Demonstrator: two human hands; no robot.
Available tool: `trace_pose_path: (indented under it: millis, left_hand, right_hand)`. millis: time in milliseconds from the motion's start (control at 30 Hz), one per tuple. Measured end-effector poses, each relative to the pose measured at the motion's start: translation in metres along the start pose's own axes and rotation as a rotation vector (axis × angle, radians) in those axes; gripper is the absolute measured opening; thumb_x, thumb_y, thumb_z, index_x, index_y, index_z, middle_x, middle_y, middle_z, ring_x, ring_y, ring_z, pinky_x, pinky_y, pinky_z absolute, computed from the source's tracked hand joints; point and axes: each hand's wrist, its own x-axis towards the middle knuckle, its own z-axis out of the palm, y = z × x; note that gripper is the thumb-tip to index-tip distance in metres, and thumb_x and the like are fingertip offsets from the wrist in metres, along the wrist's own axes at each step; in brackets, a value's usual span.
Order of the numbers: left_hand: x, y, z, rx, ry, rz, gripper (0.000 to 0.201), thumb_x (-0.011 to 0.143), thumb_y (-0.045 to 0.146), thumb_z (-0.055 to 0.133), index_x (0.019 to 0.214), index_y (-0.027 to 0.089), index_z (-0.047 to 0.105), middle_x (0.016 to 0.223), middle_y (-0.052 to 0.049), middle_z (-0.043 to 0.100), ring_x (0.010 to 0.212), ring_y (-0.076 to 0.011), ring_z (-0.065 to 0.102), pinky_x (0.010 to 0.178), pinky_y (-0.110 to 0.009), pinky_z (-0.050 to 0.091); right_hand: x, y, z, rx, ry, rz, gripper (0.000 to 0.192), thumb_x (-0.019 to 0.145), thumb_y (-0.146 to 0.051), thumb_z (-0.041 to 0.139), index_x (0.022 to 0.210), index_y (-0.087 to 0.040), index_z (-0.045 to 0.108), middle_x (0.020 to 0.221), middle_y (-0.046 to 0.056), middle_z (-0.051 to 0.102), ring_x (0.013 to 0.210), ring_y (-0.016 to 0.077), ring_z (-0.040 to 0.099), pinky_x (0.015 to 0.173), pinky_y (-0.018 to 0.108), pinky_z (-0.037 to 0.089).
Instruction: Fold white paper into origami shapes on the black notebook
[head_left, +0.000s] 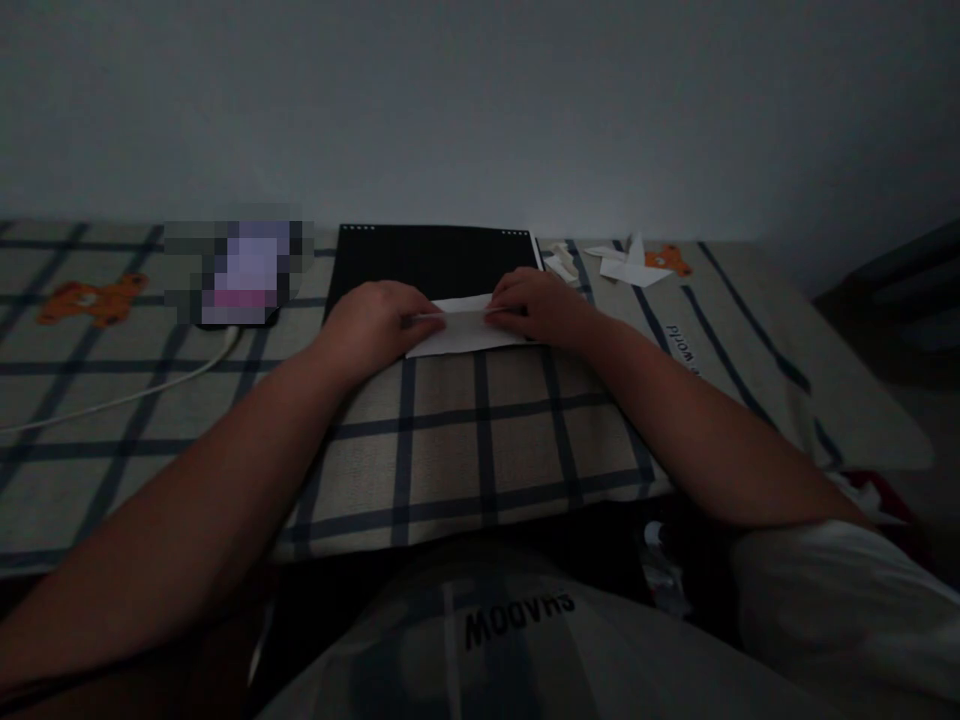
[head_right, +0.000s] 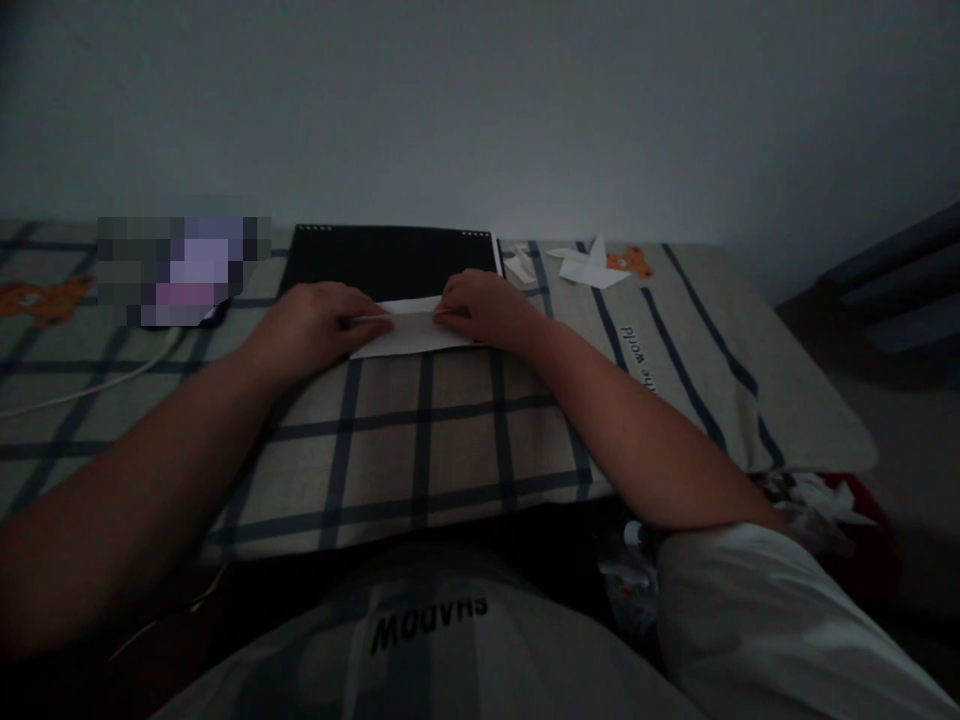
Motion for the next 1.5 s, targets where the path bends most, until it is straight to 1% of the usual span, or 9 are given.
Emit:
trace_pose_path:
  millis: [100, 300, 433, 533, 767, 867, 1100, 1300, 1500]
  left_hand:
    - [0.000, 0.001, -0.002, 0.006, -0.026, -0.008, 0.048, 0.108, 0.051, 0.052, 0.121, 0.025, 0.090, 0.130, -0.009, 0.088, 0.122, -0.0296, 0.081, 0.108, -0.041, 0.059]
    - [0.001, -0.001, -0.002, 0.005, -0.036, -0.013, 0.052, 0.103, 0.051, 0.053, 0.128, 0.021, 0.087, 0.130, -0.011, 0.087, 0.120, -0.0306, 0.080, 0.107, -0.041, 0.059]
    - [0.001, -0.002, -0.002, -0.007, -0.053, 0.012, 0.052, 0.103, 0.050, 0.049, 0.125, 0.022, 0.086, 0.129, -0.012, 0.087, 0.121, -0.0307, 0.080, 0.108, -0.041, 0.059]
    - [0.001, -0.003, -0.003, -0.015, -0.071, 0.022, 0.053, 0.103, 0.051, 0.048, 0.124, 0.020, 0.086, 0.128, -0.013, 0.087, 0.119, -0.0320, 0.080, 0.108, -0.043, 0.059]
    - [0.002, -0.005, -0.003, -0.037, -0.098, 0.034, 0.053, 0.103, 0.052, 0.049, 0.125, 0.022, 0.086, 0.125, -0.013, 0.087, 0.116, -0.0325, 0.081, 0.106, -0.043, 0.060]
    - [0.002, -0.007, -0.002, -0.061, -0.083, 0.053, 0.052, 0.102, 0.053, 0.050, 0.123, 0.022, 0.086, 0.123, -0.012, 0.088, 0.114, -0.0314, 0.081, 0.105, -0.042, 0.060]
    - [0.001, -0.010, -0.003, -0.079, -0.077, 0.061, 0.051, 0.102, 0.054, 0.051, 0.122, 0.023, 0.086, 0.120, -0.011, 0.087, 0.110, -0.0302, 0.081, 0.105, -0.042, 0.060]
    - [0.000, -0.009, -0.003, -0.039, -0.077, 0.086, 0.053, 0.105, 0.056, 0.049, 0.128, 0.024, 0.085, 0.124, -0.009, 0.087, 0.114, -0.0289, 0.080, 0.106, -0.038, 0.060]
    - [0.000, -0.007, -0.003, -0.020, -0.075, 0.104, 0.063, 0.110, 0.057, 0.038, 0.135, 0.021, 0.085, 0.131, -0.011, 0.087, 0.121, -0.0299, 0.080, 0.111, -0.039, 0.059]
  right_hand:
    - [0.001, -0.001, -0.001, -0.020, -0.006, 0.006, 0.037, 0.109, -0.036, 0.059, 0.113, -0.017, 0.090, 0.117, 0.016, 0.083, 0.112, 0.0306, 0.070, 0.100, 0.044, 0.051]
    - [0.000, -0.001, -0.002, -0.038, -0.012, -0.025, 0.034, 0.106, -0.034, 0.062, 0.116, -0.016, 0.089, 0.117, 0.015, 0.083, 0.111, 0.0303, 0.070, 0.101, 0.043, 0.051]
    - [0.000, -0.003, -0.002, -0.045, -0.019, -0.011, 0.032, 0.106, -0.030, 0.061, 0.113, -0.016, 0.088, 0.115, 0.016, 0.082, 0.111, 0.0307, 0.070, 0.100, 0.043, 0.051]
    - [0.000, -0.005, -0.002, -0.051, -0.028, 0.001, 0.031, 0.106, -0.029, 0.061, 0.114, -0.015, 0.088, 0.117, 0.016, 0.082, 0.112, 0.0305, 0.070, 0.100, 0.042, 0.051]
    - [-0.002, 0.000, -0.007, -0.042, -0.070, 0.004, 0.033, 0.105, -0.034, 0.061, 0.111, -0.016, 0.087, 0.115, 0.015, 0.082, 0.108, 0.0286, 0.069, 0.098, 0.040, 0.049]
    - [-0.003, -0.001, -0.010, -0.042, -0.074, 0.018, 0.034, 0.105, -0.036, 0.062, 0.113, -0.016, 0.087, 0.116, 0.014, 0.083, 0.106, 0.0284, 0.070, 0.098, 0.040, 0.049]
    - [-0.007, -0.008, -0.015, -0.037, -0.032, 0.043, 0.046, 0.112, -0.045, 0.055, 0.122, -0.016, 0.089, 0.115, 0.013, 0.087, 0.103, 0.0270, 0.074, 0.094, 0.039, 0.047]
    - [-0.006, -0.006, -0.013, -0.063, -0.026, 0.058, 0.048, 0.114, -0.045, 0.052, 0.119, -0.016, 0.090, 0.115, 0.014, 0.087, 0.104, 0.0273, 0.075, 0.094, 0.040, 0.047]
    - [-0.007, -0.006, -0.012, -0.073, -0.015, 0.039, 0.048, 0.114, -0.045, 0.053, 0.118, -0.016, 0.090, 0.113, 0.015, 0.087, 0.102, 0.0289, 0.075, 0.093, 0.041, 0.048]
